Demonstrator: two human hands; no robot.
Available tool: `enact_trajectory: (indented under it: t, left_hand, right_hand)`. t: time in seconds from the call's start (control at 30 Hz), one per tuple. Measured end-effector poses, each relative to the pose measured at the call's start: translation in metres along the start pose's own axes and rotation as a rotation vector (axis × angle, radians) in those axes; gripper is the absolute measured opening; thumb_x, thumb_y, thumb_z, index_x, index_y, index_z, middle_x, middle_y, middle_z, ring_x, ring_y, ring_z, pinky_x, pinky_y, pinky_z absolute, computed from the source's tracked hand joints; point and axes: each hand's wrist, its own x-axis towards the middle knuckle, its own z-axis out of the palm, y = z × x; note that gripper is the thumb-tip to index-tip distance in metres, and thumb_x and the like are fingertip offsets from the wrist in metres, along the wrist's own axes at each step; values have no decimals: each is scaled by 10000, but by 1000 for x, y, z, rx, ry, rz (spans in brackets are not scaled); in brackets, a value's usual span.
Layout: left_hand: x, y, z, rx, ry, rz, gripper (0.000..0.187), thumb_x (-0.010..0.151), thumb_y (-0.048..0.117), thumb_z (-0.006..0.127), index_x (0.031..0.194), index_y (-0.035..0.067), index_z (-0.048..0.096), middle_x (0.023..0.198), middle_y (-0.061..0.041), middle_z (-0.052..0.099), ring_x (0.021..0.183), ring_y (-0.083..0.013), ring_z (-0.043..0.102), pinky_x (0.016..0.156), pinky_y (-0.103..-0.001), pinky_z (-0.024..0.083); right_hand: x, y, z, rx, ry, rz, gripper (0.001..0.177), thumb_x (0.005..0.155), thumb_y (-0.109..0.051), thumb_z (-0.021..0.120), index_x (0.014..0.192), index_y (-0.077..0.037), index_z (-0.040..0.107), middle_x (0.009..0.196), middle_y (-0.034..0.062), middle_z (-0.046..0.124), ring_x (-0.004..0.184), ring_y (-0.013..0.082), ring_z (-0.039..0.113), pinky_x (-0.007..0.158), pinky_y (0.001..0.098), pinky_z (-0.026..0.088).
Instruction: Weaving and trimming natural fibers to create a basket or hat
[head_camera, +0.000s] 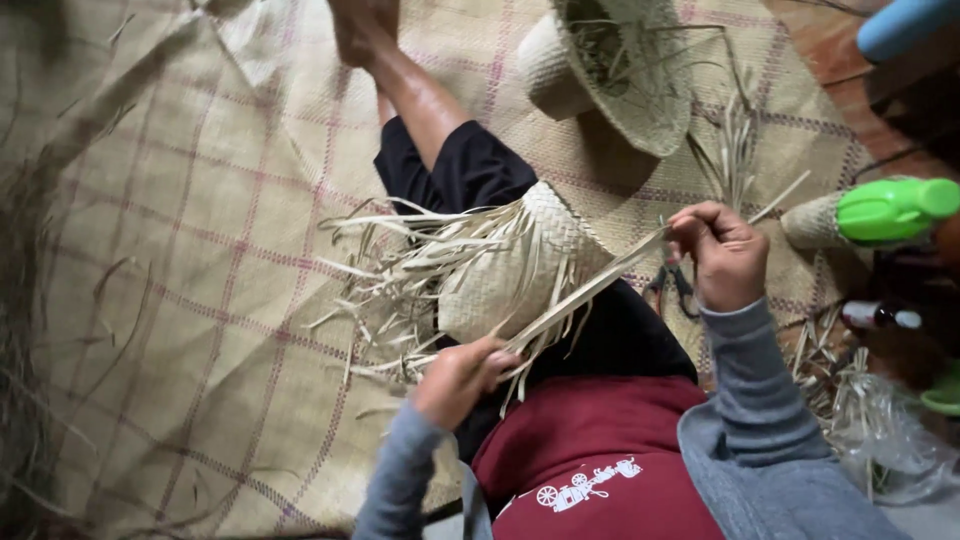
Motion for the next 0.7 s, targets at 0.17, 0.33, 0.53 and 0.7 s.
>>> enact_trajectory:
  t: [0.17, 0.33, 0.53, 0.7]
  left_hand:
    - [-69, -6, -46, 74, 50, -134, 147, 953, 198, 672, 992, 106, 780, 729, -13, 762, 544, -106, 624, 498, -238, 534]
    - [-153, -27, -96, 60, 103, -293, 388, 953, 257, 624, 1296, 101, 719, 724, -29, 760, 498, -115, 585, 396, -250, 512]
    - [-188, 30, -128, -136, 732, -586, 531, 1010, 285, 486, 1490, 89, 601, 1102, -189, 754, 892, -278, 693, 728, -414, 614]
    - [-119, 62, -88, 662, 854, 152, 304, 1047, 219, 560, 1221, -18, 636, 1276, -215, 699, 1196, -324, 665, 1106, -453, 532]
  right_hand:
    - [0, -3, 3, 141, -85, 158, 105, 1073, 47, 589, 1053, -15, 672, 837, 53, 662, 625, 93, 588, 588, 201, 533]
    - [-2, -5, 8, 197, -50, 178, 74, 1056, 29, 615, 1042, -18, 670, 851, 50, 661, 615, 91, 583, 566, 197, 505]
    - [-4, -21, 0, 231, -42, 127, 90, 1073, 0, 623, 1032, -73, 658, 892, 32, 674, 666, 108, 599, 637, 229, 580]
    - [-40, -87, 39, 19, -325, -35, 61, 984, -18, 665, 944, -64, 661, 898, 32, 656, 684, 77, 559, 635, 193, 501]
